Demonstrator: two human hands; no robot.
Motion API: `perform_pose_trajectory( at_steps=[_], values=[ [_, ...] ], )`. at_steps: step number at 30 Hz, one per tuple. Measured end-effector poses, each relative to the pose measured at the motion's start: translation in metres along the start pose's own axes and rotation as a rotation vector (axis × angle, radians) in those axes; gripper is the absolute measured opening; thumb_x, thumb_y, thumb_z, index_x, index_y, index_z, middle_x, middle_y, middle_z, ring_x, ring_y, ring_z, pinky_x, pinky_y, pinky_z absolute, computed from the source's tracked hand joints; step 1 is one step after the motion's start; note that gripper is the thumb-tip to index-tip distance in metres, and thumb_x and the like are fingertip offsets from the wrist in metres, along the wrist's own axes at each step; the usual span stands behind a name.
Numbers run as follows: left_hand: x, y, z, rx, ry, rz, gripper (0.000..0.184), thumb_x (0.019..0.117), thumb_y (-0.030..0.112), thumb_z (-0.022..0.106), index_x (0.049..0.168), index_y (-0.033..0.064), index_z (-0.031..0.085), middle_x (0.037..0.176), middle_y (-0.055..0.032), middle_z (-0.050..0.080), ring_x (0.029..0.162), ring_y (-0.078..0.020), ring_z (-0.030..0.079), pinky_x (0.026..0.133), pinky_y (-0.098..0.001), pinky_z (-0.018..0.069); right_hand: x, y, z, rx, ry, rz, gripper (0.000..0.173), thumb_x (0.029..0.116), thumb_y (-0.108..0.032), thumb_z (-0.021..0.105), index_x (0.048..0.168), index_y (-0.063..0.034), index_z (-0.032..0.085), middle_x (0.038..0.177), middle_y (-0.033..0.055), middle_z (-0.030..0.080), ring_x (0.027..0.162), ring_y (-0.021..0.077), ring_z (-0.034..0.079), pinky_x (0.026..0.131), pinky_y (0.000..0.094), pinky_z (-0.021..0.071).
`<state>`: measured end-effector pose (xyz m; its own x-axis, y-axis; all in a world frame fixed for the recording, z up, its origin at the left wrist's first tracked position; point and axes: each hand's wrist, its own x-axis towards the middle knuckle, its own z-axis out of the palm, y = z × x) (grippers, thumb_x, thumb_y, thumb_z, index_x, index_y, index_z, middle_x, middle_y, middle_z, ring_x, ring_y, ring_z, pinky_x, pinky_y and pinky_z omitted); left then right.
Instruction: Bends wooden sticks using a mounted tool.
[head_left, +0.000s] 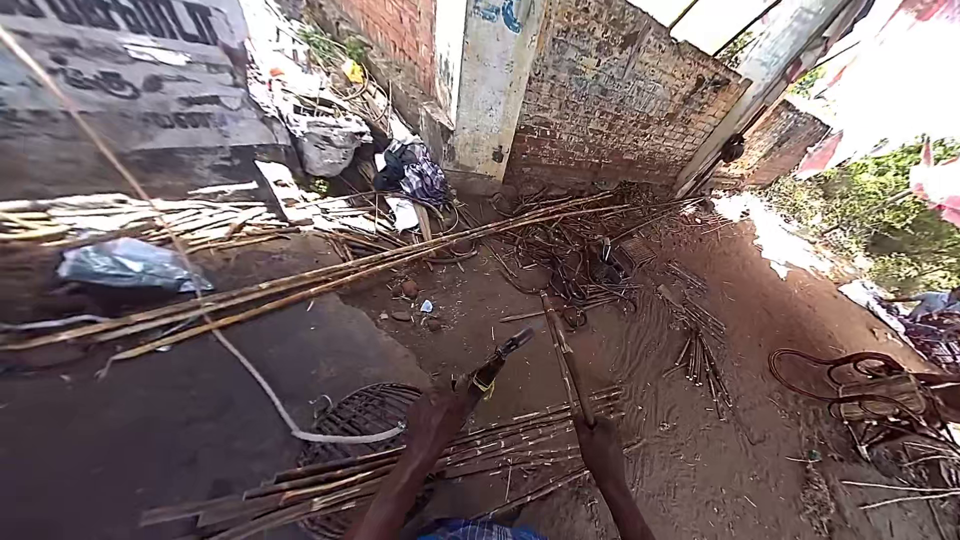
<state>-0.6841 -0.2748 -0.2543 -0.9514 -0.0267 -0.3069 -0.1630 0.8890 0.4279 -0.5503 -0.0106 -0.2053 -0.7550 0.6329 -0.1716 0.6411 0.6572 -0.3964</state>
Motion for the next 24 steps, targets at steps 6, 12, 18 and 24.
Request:
perform_pose_trajectory(
  at_steps=[6,12,18,24],
  values=[
    [-0.004,-0.011,-0.001,-0.059,0.039,0.038,0.061,0.0997,0.068,0.044,0.111,0.0124,0.067,0.095,-0.0138,0.073,0.093,-0.0334,0.072,0.078,-0.0556,0.0567,0.04,-0.024,0.012,-0.136,-0.066,-0.008,0.052,0.1001,-0.057,0.055,0.083,-0.0099,0.07,0.079,0.011,0.068,0.081,0.0284,0.069,0.075,0.0518,0.0529],
    [-0.004,-0.017,-0.008,-0.069,0.043,0.045,0.061,0.0956,0.069,0.053,0.115,0.0125,0.067,0.103,-0.0132,0.072,0.095,-0.0322,0.072,0.078,-0.0547,0.0576,0.064,-0.036,0.007,-0.189,-0.125,-0.022,0.054,0.1013,-0.057,0.053,0.089,-0.0075,0.072,0.085,0.0149,0.07,0.087,0.0322,0.069,0.078,0.0549,0.0528],
    [0.002,-0.017,-0.014,-0.059,0.01,0.083,0.064,0.0951,0.071,0.052,0.116,0.0128,0.068,0.108,-0.012,0.072,0.096,-0.0317,0.072,0.079,-0.0545,0.0583,0.079,-0.034,-0.009,-0.274,-0.138,-0.024,0.055,0.0997,-0.058,0.055,0.092,-0.007,0.073,0.091,0.0164,0.071,0.092,0.0337,0.07,0.081,0.0568,0.0535],
    [0.006,-0.011,-0.015,-0.063,-0.013,0.129,0.057,0.0972,0.062,0.058,0.118,0.0112,0.069,0.115,-0.0129,0.071,0.099,-0.0331,0.071,0.082,-0.0546,0.0587,0.105,-0.044,-0.026,-0.339,-0.177,-0.064,0.049,0.0984,-0.055,0.058,0.095,-0.0076,0.072,0.096,0.0161,0.071,0.094,0.0335,0.07,0.08,0.0576,0.0542]
  ],
)
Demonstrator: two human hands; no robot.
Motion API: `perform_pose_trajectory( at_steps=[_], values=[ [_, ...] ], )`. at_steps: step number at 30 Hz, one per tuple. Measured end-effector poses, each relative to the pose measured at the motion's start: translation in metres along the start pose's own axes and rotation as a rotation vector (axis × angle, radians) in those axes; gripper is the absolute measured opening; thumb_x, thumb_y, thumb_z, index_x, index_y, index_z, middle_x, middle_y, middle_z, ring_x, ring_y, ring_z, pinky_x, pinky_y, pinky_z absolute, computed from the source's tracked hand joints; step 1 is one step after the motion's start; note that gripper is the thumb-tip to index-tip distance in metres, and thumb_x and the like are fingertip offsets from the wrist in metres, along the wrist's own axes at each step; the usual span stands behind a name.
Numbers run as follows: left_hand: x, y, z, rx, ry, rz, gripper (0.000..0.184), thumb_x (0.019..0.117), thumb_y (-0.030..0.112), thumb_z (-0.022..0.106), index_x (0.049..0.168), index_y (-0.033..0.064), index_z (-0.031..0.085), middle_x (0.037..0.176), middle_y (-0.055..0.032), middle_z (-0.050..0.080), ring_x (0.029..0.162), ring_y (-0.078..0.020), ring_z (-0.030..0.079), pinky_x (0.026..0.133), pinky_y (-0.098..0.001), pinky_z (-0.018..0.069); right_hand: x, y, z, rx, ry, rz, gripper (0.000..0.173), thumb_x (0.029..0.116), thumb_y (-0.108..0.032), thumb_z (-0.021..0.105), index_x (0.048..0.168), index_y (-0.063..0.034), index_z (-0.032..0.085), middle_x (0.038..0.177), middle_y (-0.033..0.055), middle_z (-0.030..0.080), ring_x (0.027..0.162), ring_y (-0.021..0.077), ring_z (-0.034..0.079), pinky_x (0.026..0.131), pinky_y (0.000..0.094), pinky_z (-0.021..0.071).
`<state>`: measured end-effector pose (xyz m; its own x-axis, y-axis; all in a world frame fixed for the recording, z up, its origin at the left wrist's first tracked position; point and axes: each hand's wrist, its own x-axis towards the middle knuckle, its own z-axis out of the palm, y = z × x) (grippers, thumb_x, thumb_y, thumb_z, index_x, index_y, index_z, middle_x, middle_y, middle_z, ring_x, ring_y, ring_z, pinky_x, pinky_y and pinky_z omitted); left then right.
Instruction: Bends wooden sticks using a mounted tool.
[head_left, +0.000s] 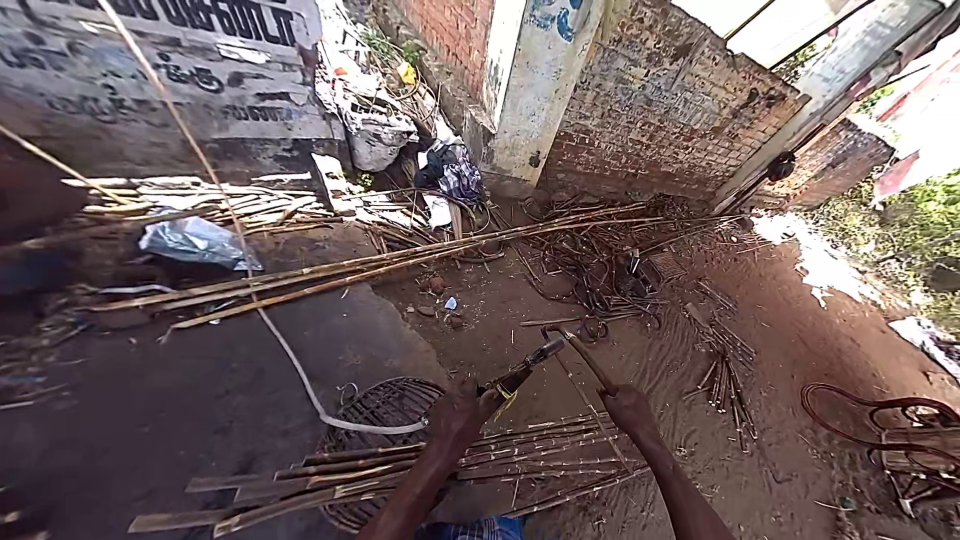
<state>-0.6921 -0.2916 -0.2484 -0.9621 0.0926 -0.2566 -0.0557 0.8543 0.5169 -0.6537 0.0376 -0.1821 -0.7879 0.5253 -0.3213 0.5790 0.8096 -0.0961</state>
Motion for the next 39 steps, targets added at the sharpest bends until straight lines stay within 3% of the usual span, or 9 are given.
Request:
perform_pose_trajectory(
  at_steps=[5,12,16,19,21,23,26,35,39],
  values=[
    [0.002,0.004,0.001,0.024,0.035,0.133,0.045,0.1004,0.045,0.063,0.117,0.0035,0.069,0.118,-0.0166,0.068,0.101,-0.0352,0.07,0.087,-0.0536,0.0584,-0.023,0.049,-0.064,-0.083,0.007,-0.091,0.043,0.0981,-0.052,0.06,0.094,-0.011,0.072,0.095,0.014,0.071,0.094,0.0324,0.069,0.081,0.0577,0.0534],
    [-0.004,0.003,0.007,0.09,0.283,0.316,0.039,0.0962,0.03,0.072,0.121,0.0002,0.067,0.122,-0.0273,0.064,0.11,-0.0509,0.063,0.089,-0.0676,0.0522,-0.159,0.22,-0.159,-0.068,0.283,-0.261,0.042,0.096,-0.05,0.066,0.071,-0.0167,0.063,0.061,0.0005,0.056,0.059,0.0182,0.058,0.055,0.0446,0.0485],
    [-0.084,0.108,0.028,-0.149,0.334,0.79,0.099,0.0757,0.074,0.066,0.145,0.0044,0.051,0.147,-0.0234,0.051,0.132,-0.0482,0.049,0.106,-0.0666,0.0404,-0.279,0.327,-0.162,-0.003,0.435,-0.231,0.038,0.0896,-0.05,0.067,0.066,-0.0201,0.062,0.053,-0.0054,0.052,0.048,0.0084,0.053,0.045,0.0354,0.0435],
    [-0.163,0.215,0.074,-0.263,0.096,1.186,0.103,0.0693,0.082,0.068,0.143,0.0112,0.055,0.146,-0.0098,0.056,0.134,-0.0323,0.052,0.109,-0.0573,0.0419,-0.356,0.409,-0.124,0.082,0.532,-0.303,0.029,0.0829,-0.039,0.07,0.066,-0.0163,0.062,0.053,-0.0054,0.053,0.048,0.0041,0.053,0.045,0.0293,0.0437],
    [-0.194,0.265,0.118,-0.287,-0.134,1.343,0.076,0.0732,0.069,0.076,0.127,0.017,0.065,0.129,-0.0009,0.064,0.123,-0.0209,0.058,0.105,-0.0506,0.0479,-0.396,0.461,-0.088,0.117,0.57,-0.31,0.026,0.0796,-0.037,0.071,0.067,-0.0152,0.062,0.056,-0.0041,0.056,0.05,0.0045,0.055,0.047,0.0293,0.0469],
    [-0.216,0.293,0.168,-0.289,-0.218,1.478,0.035,0.0805,0.053,0.073,0.092,0.0205,0.069,0.088,0.0072,0.065,0.083,-0.0094,0.064,0.075,-0.0384,0.0573,-0.425,0.506,-0.046,0.143,0.58,-0.264,0.026,0.0784,-0.037,0.07,0.066,-0.0153,0.061,0.057,-0.0029,0.057,0.052,0.0071,0.057,0.048,0.033,0.0481],
    [-0.251,0.298,0.225,-0.13,-0.172,1.614,0.031,0.0819,0.044,0.068,0.065,0.0187,0.063,0.061,0.005,0.059,0.057,-0.0125,0.06,0.053,-0.0388,0.0522,-0.448,0.56,0.017,0.173,0.579,-0.138,0.023,0.0827,-0.035,0.068,0.069,-0.0177,0.061,0.06,-0.0044,0.057,0.055,0.0089,0.058,0.05,0.0359,0.0495],
    [-0.279,0.304,0.255,0.029,-0.221,1.611,0.022,0.0814,0.03,0.064,0.067,0.014,0.059,0.055,-0.001,0.053,0.051,-0.0212,0.059,0.047,-0.0449,0.0476,-0.476,0.539,0.075,0.535,0.577,0.117,0.026,0.0839,-0.041,0.081,0.081,-0.0176,0.07,0.065,-0.0063,0.064,0.056,0.007,0.06,0.053,0.0352,0.0548],
    [-0.275,0.298,0.257,0.078,-0.255,1.614,0.026,0.0835,0.036,0.061,0.067,0.0148,0.059,0.054,-0.0005,0.052,0.048,-0.0209,0.056,0.044,-0.0437,0.0442,-0.471,0.534,0.072,0.561,0.601,0.049,0.02,0.0842,-0.026,0.075,0.071,-0.0159,0.064,0.057,-0.006,0.056,0.048,0.0065,0.051,0.045,0.0324,0.0441]
  ],
)
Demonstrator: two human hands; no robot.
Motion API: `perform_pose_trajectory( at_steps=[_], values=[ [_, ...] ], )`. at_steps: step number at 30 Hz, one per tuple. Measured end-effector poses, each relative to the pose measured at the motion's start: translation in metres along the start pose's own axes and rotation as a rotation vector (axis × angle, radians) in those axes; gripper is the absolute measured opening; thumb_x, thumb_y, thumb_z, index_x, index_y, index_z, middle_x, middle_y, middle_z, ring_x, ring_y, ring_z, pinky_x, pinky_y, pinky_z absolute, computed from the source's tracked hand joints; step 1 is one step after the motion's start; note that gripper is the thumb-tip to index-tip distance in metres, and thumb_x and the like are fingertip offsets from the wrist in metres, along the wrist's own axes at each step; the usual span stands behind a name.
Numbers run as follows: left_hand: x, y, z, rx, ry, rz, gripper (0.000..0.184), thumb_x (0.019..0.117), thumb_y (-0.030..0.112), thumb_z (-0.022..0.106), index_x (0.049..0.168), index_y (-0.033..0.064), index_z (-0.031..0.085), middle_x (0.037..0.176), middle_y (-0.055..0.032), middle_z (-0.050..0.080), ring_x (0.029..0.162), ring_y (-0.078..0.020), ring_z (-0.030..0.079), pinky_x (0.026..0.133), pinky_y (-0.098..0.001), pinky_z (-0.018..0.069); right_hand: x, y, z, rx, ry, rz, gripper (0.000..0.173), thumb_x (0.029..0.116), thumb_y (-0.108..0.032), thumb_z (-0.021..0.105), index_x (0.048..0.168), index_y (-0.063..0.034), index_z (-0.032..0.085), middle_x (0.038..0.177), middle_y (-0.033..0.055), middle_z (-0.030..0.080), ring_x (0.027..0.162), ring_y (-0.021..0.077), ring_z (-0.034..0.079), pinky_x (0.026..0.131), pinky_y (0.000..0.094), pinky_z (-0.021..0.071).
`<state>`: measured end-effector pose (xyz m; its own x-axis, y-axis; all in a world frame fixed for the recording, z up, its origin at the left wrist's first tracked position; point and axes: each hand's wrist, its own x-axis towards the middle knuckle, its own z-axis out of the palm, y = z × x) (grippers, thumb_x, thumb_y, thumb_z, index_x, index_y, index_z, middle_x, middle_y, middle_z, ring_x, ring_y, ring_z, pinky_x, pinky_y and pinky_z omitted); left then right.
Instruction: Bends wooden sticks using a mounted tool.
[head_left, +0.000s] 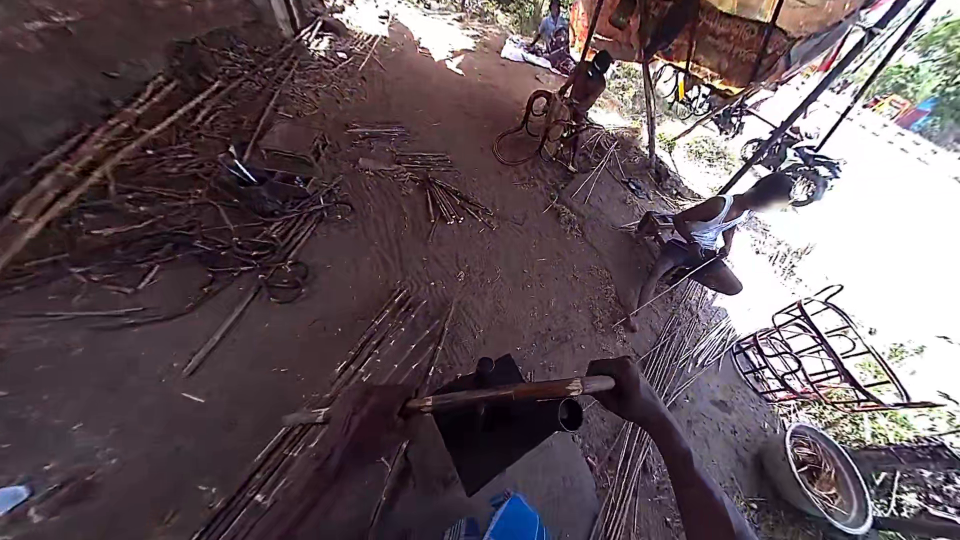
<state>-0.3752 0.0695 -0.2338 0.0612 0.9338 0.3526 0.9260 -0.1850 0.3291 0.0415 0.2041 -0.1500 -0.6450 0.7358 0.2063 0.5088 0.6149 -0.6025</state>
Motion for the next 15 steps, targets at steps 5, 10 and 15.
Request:
perform_pose_trajectory(
  at_steps=[5,10,15],
  values=[
    [-0.006,0.009,-0.004,0.06,-0.05,0.013,0.034,0.0869,0.04,0.057,0.066,0.0139,0.06,0.052,-0.0023,0.051,0.048,-0.0234,0.057,0.043,-0.0449,0.0431,0.0,-0.001,0.009,0.037,0.031,-0.026,0.028,0.0847,-0.025,0.072,0.063,-0.0148,0.058,0.052,-0.0045,0.05,0.043,0.0071,0.045,0.04,0.032,0.0367],
    [-0.003,-0.002,0.003,-0.008,0.075,0.058,0.031,0.0846,0.038,0.057,0.068,0.0117,0.06,0.054,-0.0035,0.052,0.048,-0.0239,0.056,0.044,-0.0457,0.0425,-0.044,-0.039,0.062,0.057,0.438,0.29,0.043,0.095,-0.045,0.057,0.063,-0.0169,0.055,0.05,-0.0044,0.046,0.041,0.0083,0.042,0.039,0.032,0.0366],
    [0.014,-0.01,0.004,-0.055,0.12,0.194,0.025,0.0771,0.029,0.061,0.062,0.0099,0.054,0.054,-0.0034,0.049,0.046,-0.0232,0.053,0.042,-0.0432,0.0403,-0.069,-0.088,0.089,-0.037,0.566,0.699,0.043,0.0945,-0.049,0.059,0.064,-0.0181,0.058,0.053,-0.0047,0.047,0.045,0.0117,0.047,0.044,0.0384,0.0402]
  ],
)
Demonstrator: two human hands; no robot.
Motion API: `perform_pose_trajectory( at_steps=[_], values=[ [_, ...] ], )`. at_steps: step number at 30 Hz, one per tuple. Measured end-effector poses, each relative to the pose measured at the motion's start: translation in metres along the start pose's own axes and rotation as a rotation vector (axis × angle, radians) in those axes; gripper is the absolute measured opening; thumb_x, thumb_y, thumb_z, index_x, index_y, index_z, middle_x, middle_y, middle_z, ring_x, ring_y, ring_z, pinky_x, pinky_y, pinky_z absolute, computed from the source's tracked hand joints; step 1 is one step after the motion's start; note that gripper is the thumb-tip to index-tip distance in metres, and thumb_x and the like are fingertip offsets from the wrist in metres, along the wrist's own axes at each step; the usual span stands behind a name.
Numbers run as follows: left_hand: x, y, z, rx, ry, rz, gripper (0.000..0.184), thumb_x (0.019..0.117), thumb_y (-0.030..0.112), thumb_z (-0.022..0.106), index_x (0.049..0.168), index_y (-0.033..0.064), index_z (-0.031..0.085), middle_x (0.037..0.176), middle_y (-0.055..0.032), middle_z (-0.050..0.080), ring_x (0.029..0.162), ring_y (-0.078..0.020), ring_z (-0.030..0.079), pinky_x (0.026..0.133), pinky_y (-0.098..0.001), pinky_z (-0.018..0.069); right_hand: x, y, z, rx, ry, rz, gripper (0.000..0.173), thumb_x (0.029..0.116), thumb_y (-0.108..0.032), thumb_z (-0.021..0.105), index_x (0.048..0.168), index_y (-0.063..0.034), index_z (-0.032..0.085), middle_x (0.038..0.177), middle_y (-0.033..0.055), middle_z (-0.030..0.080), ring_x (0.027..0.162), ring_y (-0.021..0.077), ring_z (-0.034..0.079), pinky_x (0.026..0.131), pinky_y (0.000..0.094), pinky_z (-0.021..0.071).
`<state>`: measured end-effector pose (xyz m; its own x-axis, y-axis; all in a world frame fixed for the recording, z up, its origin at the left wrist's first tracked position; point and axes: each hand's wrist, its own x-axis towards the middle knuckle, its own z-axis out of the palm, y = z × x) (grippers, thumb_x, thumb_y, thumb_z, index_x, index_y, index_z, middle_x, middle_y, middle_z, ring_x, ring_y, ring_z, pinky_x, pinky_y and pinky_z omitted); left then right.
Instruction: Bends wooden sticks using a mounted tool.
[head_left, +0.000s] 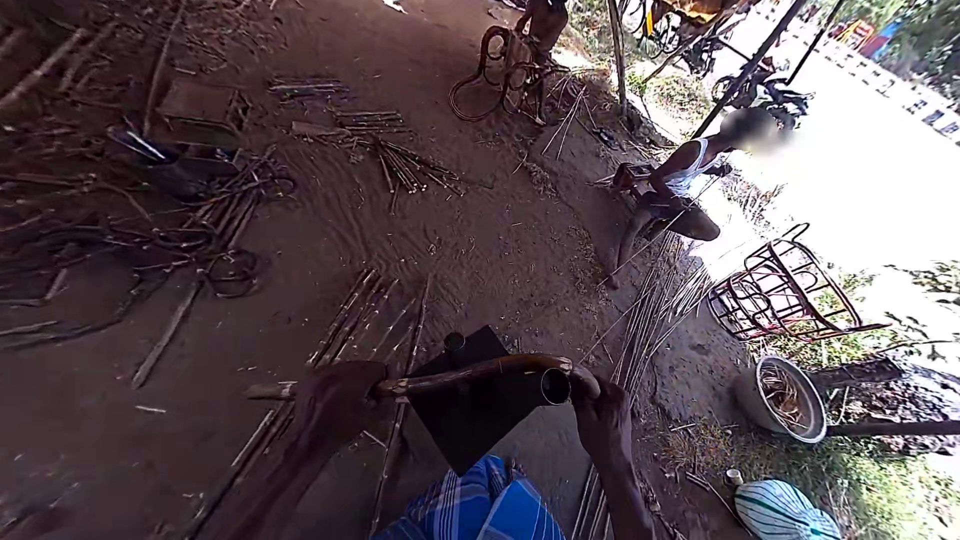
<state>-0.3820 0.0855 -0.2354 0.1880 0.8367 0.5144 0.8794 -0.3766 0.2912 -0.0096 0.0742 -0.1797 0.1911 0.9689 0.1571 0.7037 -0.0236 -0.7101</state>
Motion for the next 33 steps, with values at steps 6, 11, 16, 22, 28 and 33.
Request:
perform_pose_trajectory(
  at_steps=[6,11,16,22,28,33],
  values=[
    [-0.007,0.0,0.002,0.013,-0.06,-0.065,0.024,0.0781,0.036,0.063,0.065,0.0167,0.057,0.054,0.0028,0.049,0.047,-0.0164,0.053,0.042,-0.0403,0.0421,0.018,0.008,-0.006,-0.05,-0.037,-0.152,0.041,0.0917,-0.045,0.057,0.064,-0.0152,0.061,0.054,-0.0054,0.05,0.049,0.0078,0.051,0.049,0.0341,0.0443],
    [0.002,0.035,-0.012,-0.057,-0.113,-0.142,0.033,0.0817,0.033,0.057,0.06,0.0084,0.056,0.05,-0.0041,0.05,0.044,-0.021,0.055,0.041,-0.041,0.0408,0.097,0.012,-0.007,0.003,-0.177,-0.624,0.051,0.0965,-0.047,0.061,0.058,-0.0182,0.047,0.049,-0.0068,0.043,0.041,0.0052,0.043,0.039,0.0287,0.036],
    [-0.029,0.004,0.029,-0.105,0.007,-0.17,0.036,0.0853,0.04,0.054,0.059,0.0156,0.052,0.051,0.0029,0.045,0.045,-0.0129,0.048,0.043,-0.0358,0.0398,0.098,0.0,-0.015,-0.01,-0.204,-0.653,0.046,0.0904,-0.045,0.067,0.057,-0.0194,0.046,0.049,-0.0076,0.043,0.041,0.0062,0.043,0.037,0.031,0.0355],
    [-0.026,-0.005,0.029,-0.06,0.072,-0.175,0.036,0.085,0.036,0.053,0.057,0.0139,0.05,0.05,0.0016,0.044,0.044,-0.0136,0.047,0.042,-0.0361,0.0375,0.039,-0.013,-0.005,-0.108,-0.007,-0.282,0.042,0.0905,-0.049,0.058,0.061,-0.021,0.051,0.048,-0.0066,0.044,0.041,0.0108,0.046,0.04,0.0375,0.0381],
    [-0.027,-0.014,0.033,-0.181,0.029,-0.114,0.03,0.082,0.037,0.061,0.063,0.0149,0.059,0.055,0.0038,0.052,0.049,-0.0099,0.053,0.046,-0.0335,0.0441,-0.011,-0.021,-0.007,-0.217,-0.014,-0.048,0.043,0.0909,-0.051,0.055,0.067,-0.0165,0.063,0.053,-0.0015,0.053,0.05,0.018,0.058,0.049,0.0453,0.0454],
    [-0.03,-0.013,0.005,-0.273,-0.251,-0.207,0.041,0.0919,0.055,0.061,0.077,0.0173,0.064,0.062,0.004,0.055,0.055,-0.0105,0.055,0.05,-0.035,0.048,0.092,-0.01,-0.004,-0.051,-0.045,-0.554,0.053,0.0964,-0.052,0.052,0.056,-0.0195,0.043,0.047,-0.0064,0.039,0.041,0.0077,0.04,0.04,0.0322,0.0337]
  ],
)
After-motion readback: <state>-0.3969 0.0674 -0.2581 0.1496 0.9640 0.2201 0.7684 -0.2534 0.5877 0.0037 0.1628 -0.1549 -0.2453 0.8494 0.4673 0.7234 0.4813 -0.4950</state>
